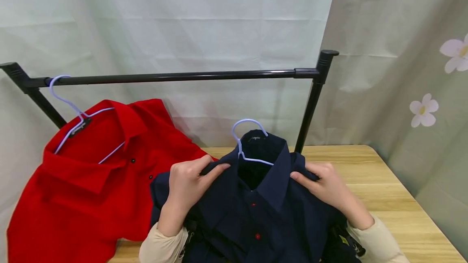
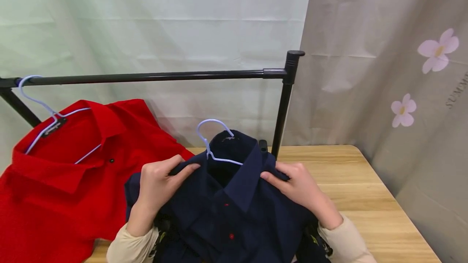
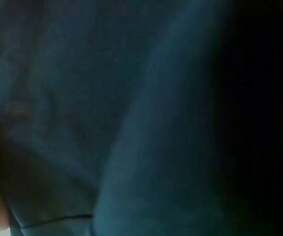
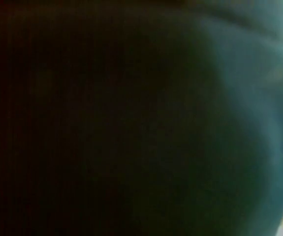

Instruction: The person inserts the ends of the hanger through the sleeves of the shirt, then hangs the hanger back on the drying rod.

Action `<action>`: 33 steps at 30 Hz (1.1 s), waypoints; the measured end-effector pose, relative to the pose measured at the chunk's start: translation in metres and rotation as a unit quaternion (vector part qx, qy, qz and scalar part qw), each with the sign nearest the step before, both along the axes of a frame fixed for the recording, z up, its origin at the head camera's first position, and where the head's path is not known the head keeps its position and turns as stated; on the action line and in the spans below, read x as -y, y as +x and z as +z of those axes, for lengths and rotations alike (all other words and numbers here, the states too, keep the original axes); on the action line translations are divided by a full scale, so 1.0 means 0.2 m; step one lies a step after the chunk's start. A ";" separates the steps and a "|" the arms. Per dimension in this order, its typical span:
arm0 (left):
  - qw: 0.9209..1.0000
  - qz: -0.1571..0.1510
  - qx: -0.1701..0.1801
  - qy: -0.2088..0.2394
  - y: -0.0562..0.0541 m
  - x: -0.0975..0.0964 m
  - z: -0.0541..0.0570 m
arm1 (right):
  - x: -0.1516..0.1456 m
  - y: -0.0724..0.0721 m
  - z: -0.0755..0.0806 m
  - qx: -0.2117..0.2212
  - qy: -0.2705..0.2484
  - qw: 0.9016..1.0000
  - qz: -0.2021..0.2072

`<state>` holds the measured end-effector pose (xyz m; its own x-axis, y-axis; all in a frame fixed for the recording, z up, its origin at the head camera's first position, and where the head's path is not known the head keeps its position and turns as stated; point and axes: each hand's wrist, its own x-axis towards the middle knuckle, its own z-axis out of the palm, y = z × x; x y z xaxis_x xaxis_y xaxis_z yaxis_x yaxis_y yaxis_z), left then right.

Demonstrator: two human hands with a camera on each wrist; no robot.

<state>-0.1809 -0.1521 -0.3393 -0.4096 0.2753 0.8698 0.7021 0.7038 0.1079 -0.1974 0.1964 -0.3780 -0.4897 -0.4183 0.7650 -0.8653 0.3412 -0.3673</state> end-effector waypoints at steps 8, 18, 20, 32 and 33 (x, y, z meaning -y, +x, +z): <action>1.000 -0.007 0.009 0.006 0.01 -0.01 0.00 | 0.01 0.01 0.00 -0.011 -0.027 1.000 -0.008; 0.999 -0.028 0.017 0.016 0.02 0.03 0.02 | -0.01 0.01 -0.01 -0.069 -0.084 0.992 -0.063; 0.999 -0.030 0.022 0.023 0.02 0.05 0.03 | -0.01 0.01 0.00 -0.078 -0.094 0.990 -0.069; 0.999 -0.004 0.034 0.033 0.04 0.17 0.06 | -0.05 0.06 0.04 -0.054 -0.112 0.985 -0.116; 0.999 -0.001 0.040 0.033 0.04 0.18 0.06 | -0.05 0.05 0.04 -0.058 -0.119 0.984 -0.117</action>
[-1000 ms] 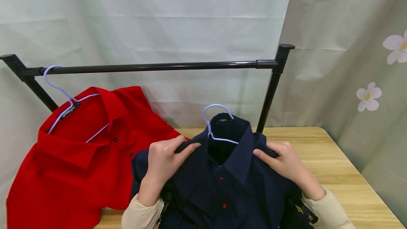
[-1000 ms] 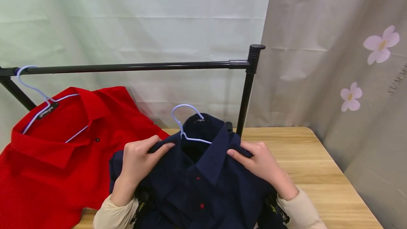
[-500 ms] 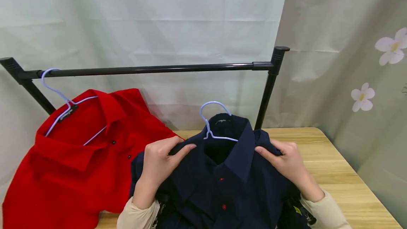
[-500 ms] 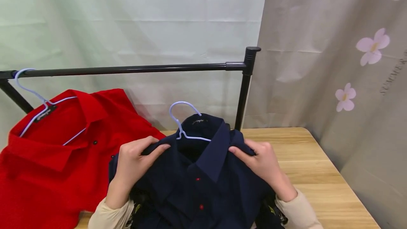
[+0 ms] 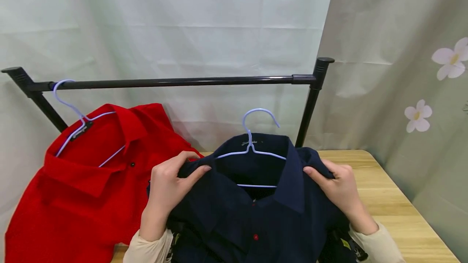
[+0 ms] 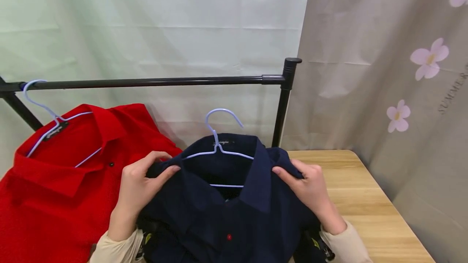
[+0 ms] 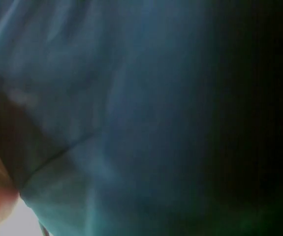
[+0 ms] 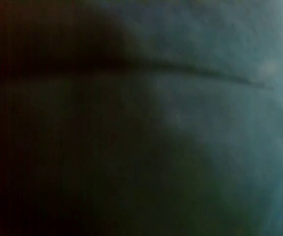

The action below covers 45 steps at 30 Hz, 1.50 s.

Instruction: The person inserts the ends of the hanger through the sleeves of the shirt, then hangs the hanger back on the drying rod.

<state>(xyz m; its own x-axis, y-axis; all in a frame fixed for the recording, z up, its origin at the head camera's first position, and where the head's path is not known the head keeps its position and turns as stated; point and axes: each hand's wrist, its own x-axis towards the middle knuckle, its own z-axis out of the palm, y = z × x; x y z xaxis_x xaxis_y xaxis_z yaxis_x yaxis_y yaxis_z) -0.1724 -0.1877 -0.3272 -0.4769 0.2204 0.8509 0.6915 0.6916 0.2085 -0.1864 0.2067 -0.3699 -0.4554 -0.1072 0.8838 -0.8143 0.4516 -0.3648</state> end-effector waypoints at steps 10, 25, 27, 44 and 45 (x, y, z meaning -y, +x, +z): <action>0.998 0.019 0.052 -0.026 0.01 0.07 0.00 | -0.02 -0.01 0.01 -0.021 -0.022 0.999 -0.019; 0.974 -0.182 0.128 0.044 0.07 0.15 0.04 | -0.05 -0.02 0.01 -0.027 -0.031 0.999 -0.005; 0.975 -0.183 0.121 0.038 0.07 0.14 0.05 | -0.04 -0.02 0.01 -0.024 -0.034 0.999 -0.006; 0.992 -0.085 -0.028 0.093 0.03 0.13 0.04 | 0.02 -0.01 0.01 -0.055 -0.041 0.998 -0.005; 0.992 -0.081 -0.027 0.094 0.03 0.13 0.04 | 0.03 -0.01 0.01 -0.058 -0.042 0.997 -0.004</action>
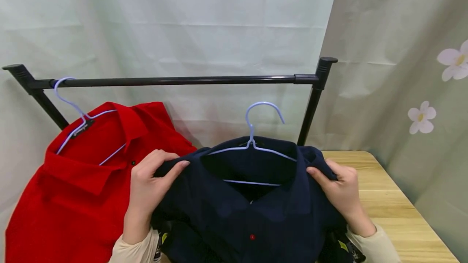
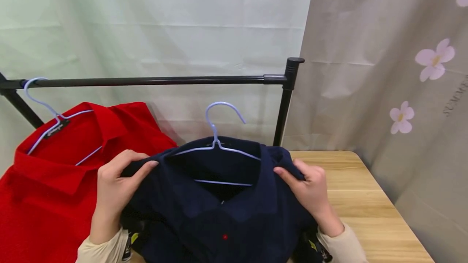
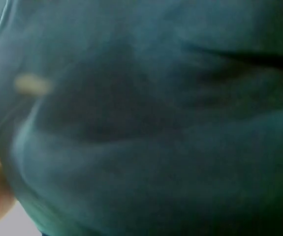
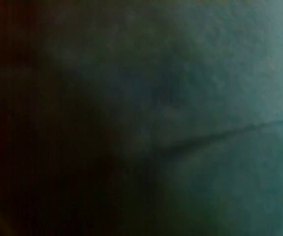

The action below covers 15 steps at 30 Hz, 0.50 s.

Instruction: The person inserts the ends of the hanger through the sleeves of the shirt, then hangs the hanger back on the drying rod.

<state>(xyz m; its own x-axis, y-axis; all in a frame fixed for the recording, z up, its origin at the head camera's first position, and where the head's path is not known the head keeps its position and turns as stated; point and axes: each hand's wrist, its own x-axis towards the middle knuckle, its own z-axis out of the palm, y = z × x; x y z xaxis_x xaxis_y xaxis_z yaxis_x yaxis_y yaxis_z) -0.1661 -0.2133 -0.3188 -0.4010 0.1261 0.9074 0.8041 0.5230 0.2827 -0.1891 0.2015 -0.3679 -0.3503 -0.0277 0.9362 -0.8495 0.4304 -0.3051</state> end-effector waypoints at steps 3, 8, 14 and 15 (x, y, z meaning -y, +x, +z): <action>1.000 0.002 -0.001 -0.005 0.00 -0.01 0.00 | 0.01 -0.01 0.00 -0.006 -0.003 1.000 0.004; 0.999 -0.012 -0.011 -0.029 -0.01 -0.03 0.00 | 0.04 -0.01 0.00 -0.033 0.014 0.999 0.019; 0.999 0.013 -0.033 -0.032 -0.01 -0.03 0.00 | 0.06 -0.01 0.00 -0.040 0.011 0.999 0.026; 0.998 0.029 -0.040 -0.026 -0.02 -0.03 0.00 | 0.06 0.00 0.00 -0.042 0.009 0.999 0.024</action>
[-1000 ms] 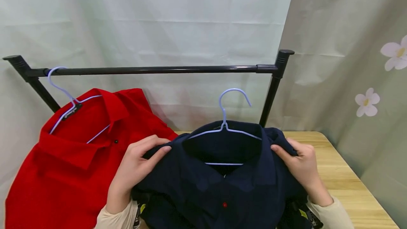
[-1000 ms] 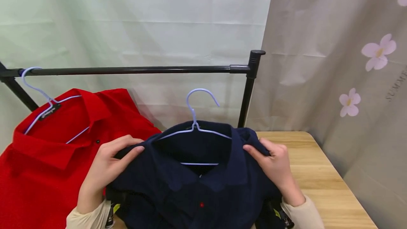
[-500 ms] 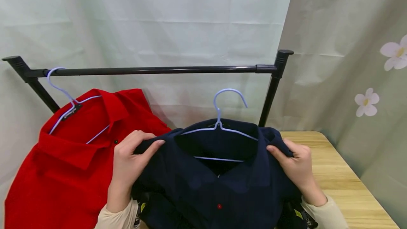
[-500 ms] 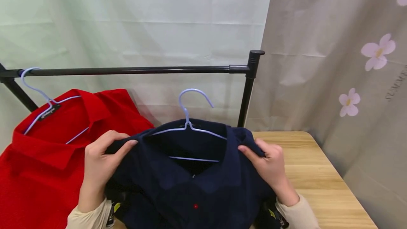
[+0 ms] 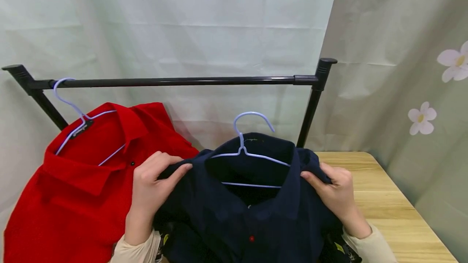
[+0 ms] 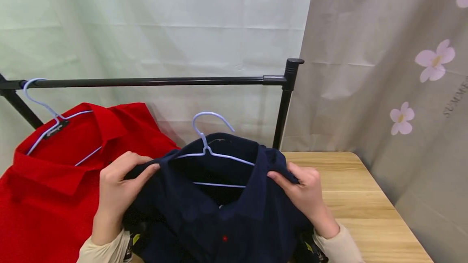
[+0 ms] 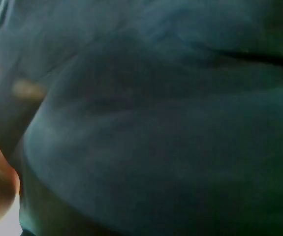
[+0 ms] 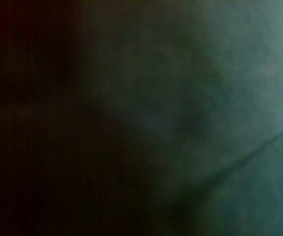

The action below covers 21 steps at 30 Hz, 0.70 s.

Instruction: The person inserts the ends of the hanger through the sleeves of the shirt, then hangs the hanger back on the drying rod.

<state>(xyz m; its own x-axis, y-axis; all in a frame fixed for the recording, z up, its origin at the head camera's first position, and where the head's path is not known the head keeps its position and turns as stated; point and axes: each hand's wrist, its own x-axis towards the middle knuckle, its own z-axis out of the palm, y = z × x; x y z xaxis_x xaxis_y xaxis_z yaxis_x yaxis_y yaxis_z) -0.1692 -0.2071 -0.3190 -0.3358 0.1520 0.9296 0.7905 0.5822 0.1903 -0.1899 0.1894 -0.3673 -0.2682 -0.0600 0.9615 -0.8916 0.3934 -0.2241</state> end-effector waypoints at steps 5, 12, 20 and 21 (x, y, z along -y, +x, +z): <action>0.994 0.084 -0.027 0.058 0.00 -0.01 -0.01 | 0.03 0.00 0.00 -0.019 -0.002 1.000 0.008; 0.987 0.156 0.009 0.037 -0.01 0.02 -0.01 | 0.06 -0.01 0.00 -0.028 -0.006 0.999 0.014; 0.980 0.157 -0.120 0.013 0.00 0.01 0.01 | 0.04 -0.02 -0.01 -0.019 0.000 1.000 0.008; 0.979 0.155 -0.133 0.002 0.00 0.00 0.02 | 0.03 -0.03 -0.01 -0.018 -0.001 1.000 0.010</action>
